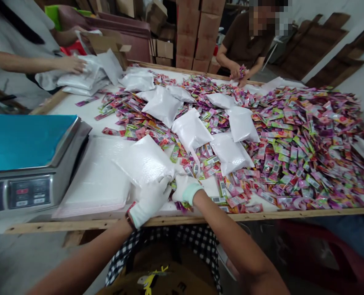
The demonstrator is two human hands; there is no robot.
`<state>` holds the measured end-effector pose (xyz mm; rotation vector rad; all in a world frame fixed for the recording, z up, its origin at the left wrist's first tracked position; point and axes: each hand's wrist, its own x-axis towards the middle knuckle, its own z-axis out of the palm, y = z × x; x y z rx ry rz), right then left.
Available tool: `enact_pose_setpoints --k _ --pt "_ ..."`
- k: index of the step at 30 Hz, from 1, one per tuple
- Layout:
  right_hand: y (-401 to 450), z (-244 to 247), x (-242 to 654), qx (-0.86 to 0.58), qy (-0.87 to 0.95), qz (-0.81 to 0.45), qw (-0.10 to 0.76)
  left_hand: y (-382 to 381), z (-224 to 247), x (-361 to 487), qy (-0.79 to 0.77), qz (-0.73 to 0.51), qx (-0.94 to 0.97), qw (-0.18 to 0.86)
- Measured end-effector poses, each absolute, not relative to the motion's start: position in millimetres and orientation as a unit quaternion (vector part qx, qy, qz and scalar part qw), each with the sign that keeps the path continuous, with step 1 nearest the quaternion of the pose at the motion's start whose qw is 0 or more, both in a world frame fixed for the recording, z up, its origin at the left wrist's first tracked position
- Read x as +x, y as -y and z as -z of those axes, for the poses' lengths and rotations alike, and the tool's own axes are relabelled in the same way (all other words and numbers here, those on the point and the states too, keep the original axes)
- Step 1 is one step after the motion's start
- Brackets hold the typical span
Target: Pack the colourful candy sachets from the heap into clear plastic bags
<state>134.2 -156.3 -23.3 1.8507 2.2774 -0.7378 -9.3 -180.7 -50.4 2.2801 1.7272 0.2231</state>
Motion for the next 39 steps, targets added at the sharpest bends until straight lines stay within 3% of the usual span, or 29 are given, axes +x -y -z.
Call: enact_pose_setpoints --k 7,11,18,25,27,32,36,39 --pt "183.8 32.3 130.3 0.609 -0.777 0.145 0.068 173.1 68.3 -19.6 -0.578 -0.085 0.796 0.157" --pt "168.3 25.5 126.6 0.603 -0.765 0.194 0.117 171.5 62.7 -34.4 -0.568 -0.092 0.814 0.083" --pt "146.6 24.4 116.5 0.585 -0.758 0.252 0.141 173.6 68.1 -22.1 -0.531 -0.211 0.809 0.135" --pt "177.3 39.8 138.8 0.583 -0.776 0.239 0.021 173.2 78.8 -23.1 -0.55 -0.211 0.783 0.199" --pt "183.0 39.6 135.1 0.586 -0.785 0.198 0.034 173.4 81.4 -26.5 -0.543 -0.225 0.78 0.214" --pt "169.6 28.7 119.0 0.609 -0.762 0.174 0.131 174.3 68.0 -37.7 -0.578 -0.13 0.79 0.158" --pt "159.0 25.6 125.6 0.611 -0.754 0.212 0.117 177.4 40.5 -44.9 -0.653 0.002 0.752 0.093" --pt "159.0 31.0 130.2 0.613 -0.752 0.22 0.1 183.0 26.3 -40.6 -0.621 0.014 0.776 0.111"
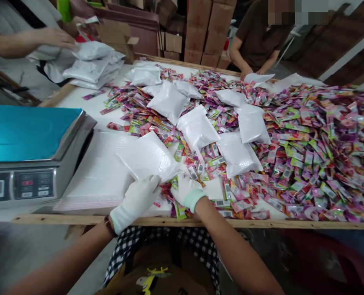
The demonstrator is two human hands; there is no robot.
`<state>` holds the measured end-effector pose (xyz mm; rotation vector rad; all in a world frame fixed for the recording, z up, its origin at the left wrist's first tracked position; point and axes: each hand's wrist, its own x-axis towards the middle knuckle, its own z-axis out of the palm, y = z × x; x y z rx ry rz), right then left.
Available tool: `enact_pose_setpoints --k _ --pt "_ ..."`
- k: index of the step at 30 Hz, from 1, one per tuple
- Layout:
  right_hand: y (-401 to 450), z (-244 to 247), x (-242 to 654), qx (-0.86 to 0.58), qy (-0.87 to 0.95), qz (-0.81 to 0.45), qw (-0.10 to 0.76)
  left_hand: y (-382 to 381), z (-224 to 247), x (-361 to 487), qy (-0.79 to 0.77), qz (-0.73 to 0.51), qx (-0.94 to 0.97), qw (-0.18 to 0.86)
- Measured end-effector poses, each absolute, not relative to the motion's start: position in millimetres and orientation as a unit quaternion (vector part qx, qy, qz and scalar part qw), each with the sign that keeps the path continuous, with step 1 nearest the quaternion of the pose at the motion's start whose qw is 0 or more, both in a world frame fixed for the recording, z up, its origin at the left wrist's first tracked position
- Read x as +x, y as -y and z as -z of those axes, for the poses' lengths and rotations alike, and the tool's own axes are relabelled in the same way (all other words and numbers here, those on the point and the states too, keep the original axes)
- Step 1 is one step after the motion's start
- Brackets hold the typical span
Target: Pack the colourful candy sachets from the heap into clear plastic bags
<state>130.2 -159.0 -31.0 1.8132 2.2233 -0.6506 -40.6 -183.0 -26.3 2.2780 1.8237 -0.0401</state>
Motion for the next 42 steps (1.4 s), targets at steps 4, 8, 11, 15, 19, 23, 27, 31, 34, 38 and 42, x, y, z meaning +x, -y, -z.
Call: enact_pose_setpoints --k 4,8,11,15,19,23,27,31,34,38,42 --pt "157.9 38.8 119.3 0.586 -0.774 0.211 0.114 185.8 29.8 -24.0 -0.581 -0.107 0.789 0.17" --pt "157.6 38.2 118.0 0.538 -0.808 0.22 0.093 182.7 45.1 -18.1 -0.623 -0.173 0.734 0.206" --pt "165.0 35.1 137.1 0.525 -0.803 0.283 0.027 183.7 52.5 -26.2 -0.613 -0.19 0.736 0.215" --pt "174.0 38.9 151.6 0.5 -0.799 0.329 -0.051 190.1 56.3 -34.0 -0.56 -0.213 0.776 0.197" --pt "164.2 50.8 137.4 0.558 -0.772 0.295 -0.072 193.5 54.4 -27.8 -0.507 -0.173 0.835 0.124" --pt "155.4 56.8 147.2 0.539 -0.741 0.376 -0.136 192.5 53.7 -27.3 -0.502 -0.149 0.846 0.105" --pt "171.4 64.2 168.9 0.524 -0.73 0.401 -0.177 193.9 61.2 -33.5 -0.522 -0.143 0.833 0.115" --pt "174.6 74.7 153.1 0.565 -0.739 0.322 -0.177 199.4 63.3 -24.6 -0.509 -0.152 0.837 0.134" --pt "160.8 74.7 139.3 0.532 -0.744 0.366 -0.174 201.4 56.1 -17.1 -0.538 -0.172 0.809 0.164" --pt "153.2 69.4 141.7 0.46 -0.767 0.411 -0.179 192.6 40.8 -26.1 -0.587 -0.169 0.781 0.128" --pt "159.8 71.4 143.8 0.494 -0.761 0.381 -0.178 168.6 25.7 -41.7 -0.609 -0.097 0.782 0.092"
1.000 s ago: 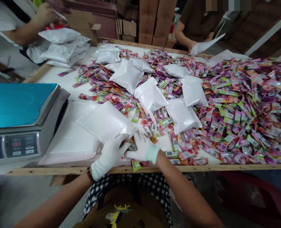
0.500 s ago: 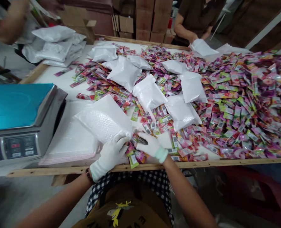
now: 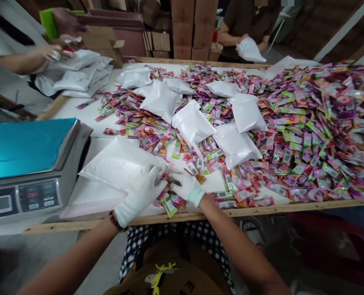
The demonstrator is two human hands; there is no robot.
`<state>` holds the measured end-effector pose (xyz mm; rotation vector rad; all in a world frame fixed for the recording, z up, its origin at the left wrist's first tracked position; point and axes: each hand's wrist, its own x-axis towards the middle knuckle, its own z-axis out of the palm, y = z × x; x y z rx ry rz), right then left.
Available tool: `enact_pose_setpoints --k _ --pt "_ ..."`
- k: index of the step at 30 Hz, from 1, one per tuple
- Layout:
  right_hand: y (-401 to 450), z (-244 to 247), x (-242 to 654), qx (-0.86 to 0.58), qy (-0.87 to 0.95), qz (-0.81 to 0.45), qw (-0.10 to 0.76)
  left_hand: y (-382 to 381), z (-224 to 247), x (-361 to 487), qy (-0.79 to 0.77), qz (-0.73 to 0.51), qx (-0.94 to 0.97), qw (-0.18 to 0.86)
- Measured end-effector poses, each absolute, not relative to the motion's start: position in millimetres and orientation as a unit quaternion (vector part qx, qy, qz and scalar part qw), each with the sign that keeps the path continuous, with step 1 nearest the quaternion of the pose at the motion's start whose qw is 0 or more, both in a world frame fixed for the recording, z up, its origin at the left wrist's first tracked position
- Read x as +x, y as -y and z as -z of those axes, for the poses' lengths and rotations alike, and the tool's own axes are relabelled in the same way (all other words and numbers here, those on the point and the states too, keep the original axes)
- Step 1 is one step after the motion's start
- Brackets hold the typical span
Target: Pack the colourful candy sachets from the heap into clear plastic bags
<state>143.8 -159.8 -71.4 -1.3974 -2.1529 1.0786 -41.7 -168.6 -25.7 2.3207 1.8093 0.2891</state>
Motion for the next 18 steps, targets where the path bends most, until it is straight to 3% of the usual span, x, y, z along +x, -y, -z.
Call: enact_pose_setpoints --k 7,10,14,18 --pt "160.7 75.8 139.2 -0.43 0.823 -0.313 0.199 140.2 23.6 -37.0 -0.546 0.055 0.834 0.059" --pt "161.8 82.0 127.4 -0.408 0.823 -0.305 0.252 143.7 27.4 -34.9 -0.53 0.036 0.844 0.072" --pt "161.2 91.6 114.6 -0.47 0.696 -0.412 0.354 155.1 26.0 -40.9 -0.567 -0.018 0.818 0.102" --pt "155.5 94.5 131.8 -0.497 0.665 -0.434 0.351 177.0 21.5 -52.1 -0.598 -0.059 0.795 0.084"
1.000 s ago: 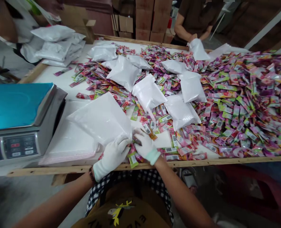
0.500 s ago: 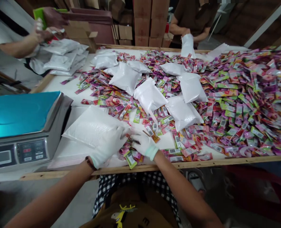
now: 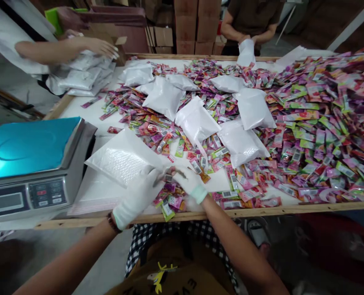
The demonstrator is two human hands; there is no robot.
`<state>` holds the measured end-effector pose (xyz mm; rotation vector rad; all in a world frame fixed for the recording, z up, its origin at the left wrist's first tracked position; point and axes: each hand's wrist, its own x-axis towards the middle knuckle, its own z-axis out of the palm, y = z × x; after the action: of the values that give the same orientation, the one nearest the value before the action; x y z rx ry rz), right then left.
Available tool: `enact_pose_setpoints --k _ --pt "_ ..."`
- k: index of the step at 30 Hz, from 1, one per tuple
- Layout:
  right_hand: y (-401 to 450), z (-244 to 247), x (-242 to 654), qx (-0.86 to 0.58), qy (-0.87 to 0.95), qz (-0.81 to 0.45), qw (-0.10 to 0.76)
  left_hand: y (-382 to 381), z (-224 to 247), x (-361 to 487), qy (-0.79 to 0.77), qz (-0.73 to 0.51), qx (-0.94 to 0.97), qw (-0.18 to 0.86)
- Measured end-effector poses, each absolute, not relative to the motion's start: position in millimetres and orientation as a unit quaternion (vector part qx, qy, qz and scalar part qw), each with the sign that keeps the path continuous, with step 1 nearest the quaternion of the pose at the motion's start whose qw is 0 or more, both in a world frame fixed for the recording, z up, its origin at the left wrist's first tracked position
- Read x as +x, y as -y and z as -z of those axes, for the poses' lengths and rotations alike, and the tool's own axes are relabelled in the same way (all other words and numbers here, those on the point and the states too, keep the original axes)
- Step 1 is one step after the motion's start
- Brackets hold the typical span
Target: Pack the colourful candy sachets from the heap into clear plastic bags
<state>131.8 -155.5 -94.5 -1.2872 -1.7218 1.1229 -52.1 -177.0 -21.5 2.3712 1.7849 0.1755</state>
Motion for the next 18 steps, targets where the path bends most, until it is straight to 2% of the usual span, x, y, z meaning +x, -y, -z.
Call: enact_pose_setpoints --k 4,7,12,18 --pt "147.0 96.8 151.2 -0.544 0.751 -0.262 0.267 207.6 36.2 -65.7 -0.653 -0.175 0.731 0.087" --pt "138.6 97.5 147.3 -0.513 0.804 -0.222 0.202 223.2 55.9 -72.8 -0.675 -0.213 0.696 0.118" --pt "134.6 95.1 122.6 -0.458 0.842 -0.232 0.166 225.0 69.1 -69.3 -0.698 -0.161 0.683 0.146" --pt "175.1 83.0 115.8 -0.524 0.808 -0.245 0.106 232.8 59.5 -64.1 -0.652 -0.011 0.749 0.115"
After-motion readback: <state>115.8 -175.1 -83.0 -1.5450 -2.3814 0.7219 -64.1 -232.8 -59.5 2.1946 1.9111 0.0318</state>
